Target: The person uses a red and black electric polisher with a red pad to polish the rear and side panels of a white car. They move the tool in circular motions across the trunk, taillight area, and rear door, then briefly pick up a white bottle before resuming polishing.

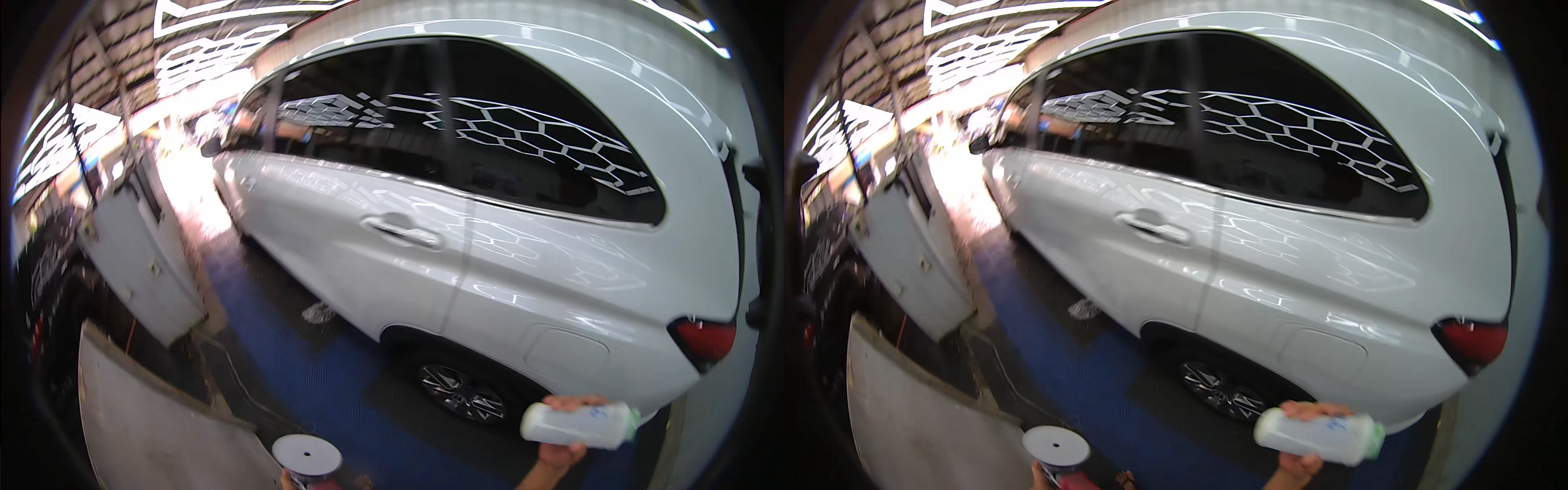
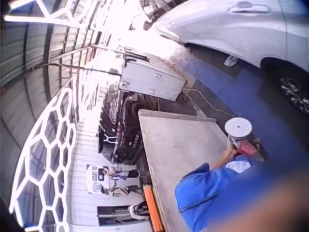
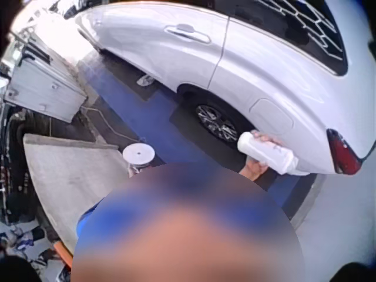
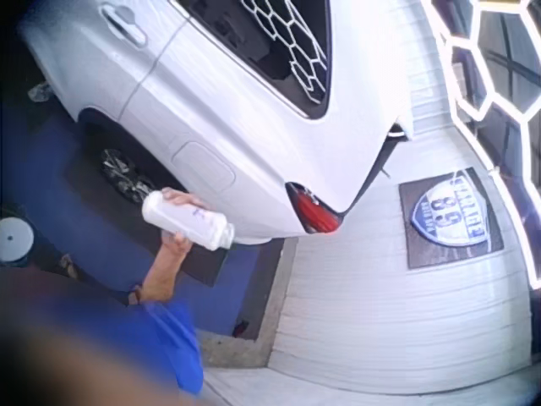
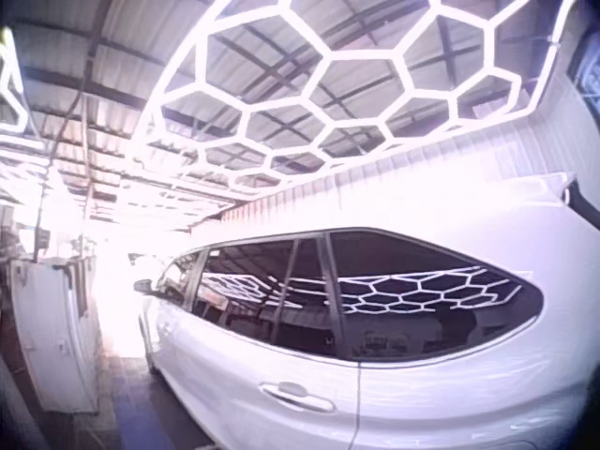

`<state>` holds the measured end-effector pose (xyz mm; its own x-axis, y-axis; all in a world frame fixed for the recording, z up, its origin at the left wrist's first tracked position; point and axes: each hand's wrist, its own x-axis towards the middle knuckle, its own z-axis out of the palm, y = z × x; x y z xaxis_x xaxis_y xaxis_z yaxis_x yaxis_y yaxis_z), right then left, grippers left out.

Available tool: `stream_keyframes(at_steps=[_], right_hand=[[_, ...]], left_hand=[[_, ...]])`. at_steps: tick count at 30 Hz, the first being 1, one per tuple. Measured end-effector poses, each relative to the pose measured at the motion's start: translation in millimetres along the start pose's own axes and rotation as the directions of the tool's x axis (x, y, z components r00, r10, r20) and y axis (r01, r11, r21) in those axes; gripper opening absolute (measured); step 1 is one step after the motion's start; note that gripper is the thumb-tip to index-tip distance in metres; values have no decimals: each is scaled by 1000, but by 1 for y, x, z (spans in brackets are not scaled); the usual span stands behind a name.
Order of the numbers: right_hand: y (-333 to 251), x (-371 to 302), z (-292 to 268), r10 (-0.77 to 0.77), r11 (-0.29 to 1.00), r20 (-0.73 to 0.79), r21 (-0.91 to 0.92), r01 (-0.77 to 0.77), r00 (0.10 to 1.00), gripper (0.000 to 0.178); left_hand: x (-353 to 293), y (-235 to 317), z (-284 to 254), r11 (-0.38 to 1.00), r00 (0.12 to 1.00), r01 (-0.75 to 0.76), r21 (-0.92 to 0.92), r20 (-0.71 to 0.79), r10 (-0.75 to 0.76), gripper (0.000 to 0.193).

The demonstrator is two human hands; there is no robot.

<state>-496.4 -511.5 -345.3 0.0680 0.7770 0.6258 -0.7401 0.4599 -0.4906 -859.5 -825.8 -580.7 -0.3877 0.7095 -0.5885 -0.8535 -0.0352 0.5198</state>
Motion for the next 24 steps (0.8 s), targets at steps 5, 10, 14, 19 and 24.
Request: stream_keyframes(at_steps=[5, 10, 14, 19, 24], right_hand=[[227, -43, 108, 834, 521, 148, 100, -847, 531, 71], [417, -131, 130, 981, -37, -162, 408, -912, -112, 45], [544, -124, 152, 979, -83, -136, 422, -903, -153, 50], [717, -65, 278, 949, -311, 173, 405, -860, -262, 54], [849, -36, 438, 856, -472, 282, 79, -878, -434, 58]], left_hand=[[40, 81, -78, 942, 964, -248, -226, -153, 217, 78], [93, 158, -94, 808, 909, -414, -419, -231, 346, 72], [145, 218, -106, 637, 822, -567, -523, -307, 480, 66], [219, 303, -127, 577, 702, -705, -413, -521, 485, 69], [267, 385, -133, 351, 474, -880, -319, -597, 647, 62]])
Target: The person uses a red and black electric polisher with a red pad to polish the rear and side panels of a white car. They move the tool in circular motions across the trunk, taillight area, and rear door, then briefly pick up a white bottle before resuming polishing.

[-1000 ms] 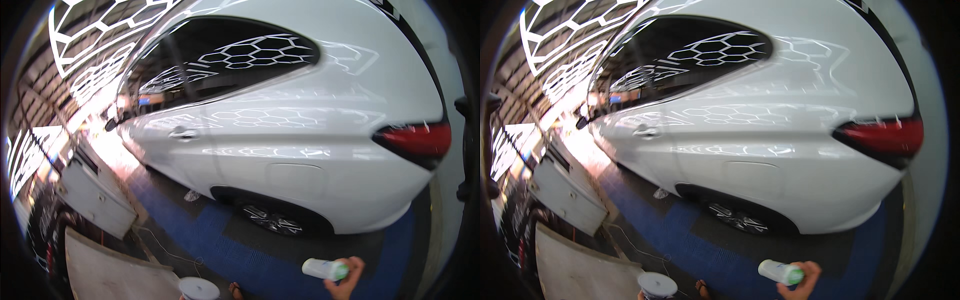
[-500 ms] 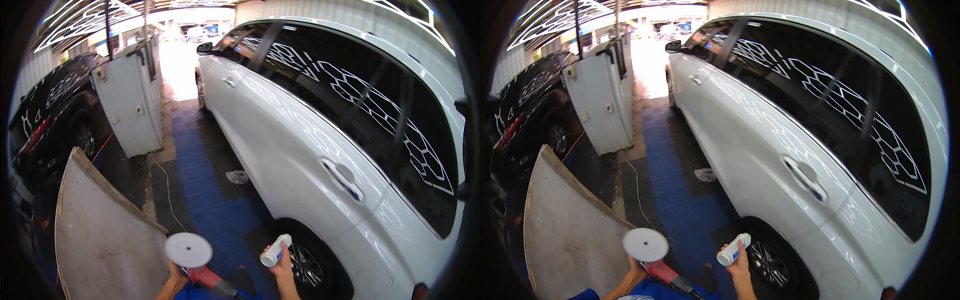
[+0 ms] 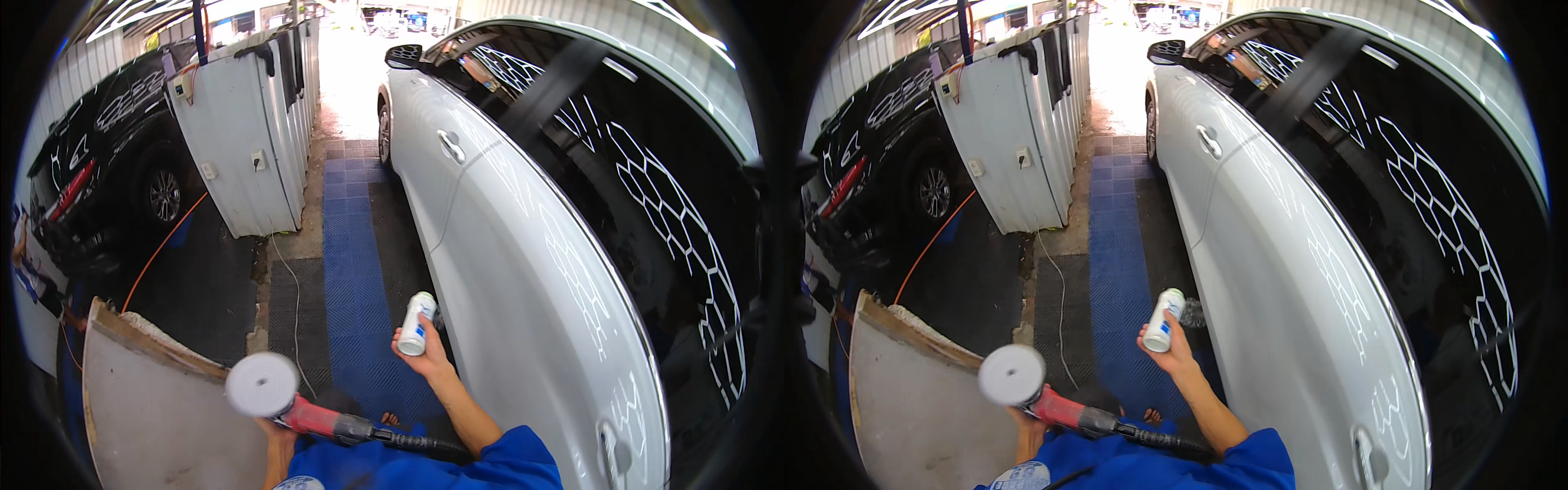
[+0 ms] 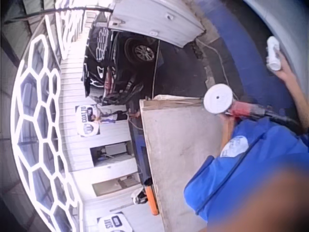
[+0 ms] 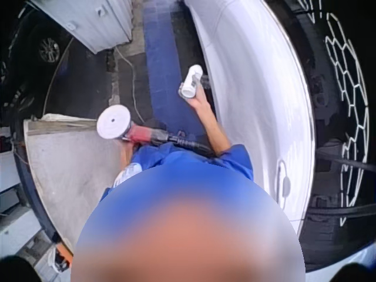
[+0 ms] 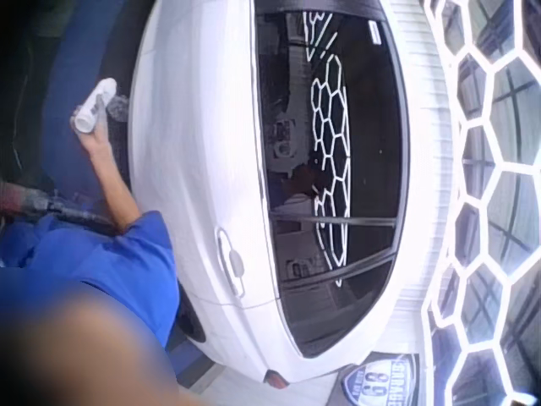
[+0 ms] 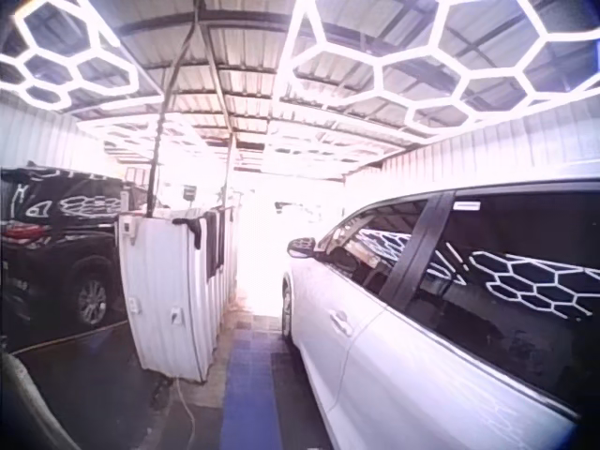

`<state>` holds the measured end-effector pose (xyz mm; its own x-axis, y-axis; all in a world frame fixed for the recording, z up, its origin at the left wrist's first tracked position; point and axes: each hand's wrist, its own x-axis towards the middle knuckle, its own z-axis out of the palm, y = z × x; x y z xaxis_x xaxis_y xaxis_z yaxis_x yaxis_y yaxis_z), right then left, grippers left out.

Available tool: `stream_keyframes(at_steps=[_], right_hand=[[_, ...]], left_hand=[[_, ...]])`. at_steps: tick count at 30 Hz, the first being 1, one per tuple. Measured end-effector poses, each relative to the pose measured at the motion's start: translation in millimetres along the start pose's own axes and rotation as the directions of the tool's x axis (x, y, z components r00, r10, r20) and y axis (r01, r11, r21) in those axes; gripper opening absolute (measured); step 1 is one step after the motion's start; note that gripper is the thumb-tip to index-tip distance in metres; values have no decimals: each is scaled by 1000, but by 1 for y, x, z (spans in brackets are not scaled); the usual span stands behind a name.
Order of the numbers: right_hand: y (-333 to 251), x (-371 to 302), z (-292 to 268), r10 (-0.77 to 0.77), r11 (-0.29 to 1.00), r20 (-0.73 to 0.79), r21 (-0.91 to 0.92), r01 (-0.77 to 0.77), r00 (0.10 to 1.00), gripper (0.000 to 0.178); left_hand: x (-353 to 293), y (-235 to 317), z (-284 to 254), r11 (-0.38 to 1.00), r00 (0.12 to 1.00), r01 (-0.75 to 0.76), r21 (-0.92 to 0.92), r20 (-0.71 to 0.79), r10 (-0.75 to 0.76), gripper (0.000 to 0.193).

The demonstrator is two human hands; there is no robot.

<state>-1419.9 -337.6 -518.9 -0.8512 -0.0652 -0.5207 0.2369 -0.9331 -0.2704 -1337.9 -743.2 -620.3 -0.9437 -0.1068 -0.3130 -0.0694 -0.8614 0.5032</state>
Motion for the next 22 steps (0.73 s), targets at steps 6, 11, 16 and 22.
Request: stream_keyframes(at_steps=[6, 11, 16, 22], right_hand=[[-55, 187, 88, 8, 996, 11, -90, -7, 1000, 43], [-115, 320, 143, -8, 994, -41, -106, 3, 999, 50], [-170, 369, 182, -115, 960, -179, -274, 63, 977, 53], [-227, 462, 185, -358, 917, -240, -272, 292, 902, 55]], left_hand=[[163, -25, 63, 995, 999, 3, -95, -37, -7, 67], [368, -26, 146, 980, 984, 131, -150, -97, -147, 77], [552, 0, 231, 909, 911, 411, -75, 70, -406, 74], [759, -39, 305, 949, 929, 309, 58, 196, -315, 77]])
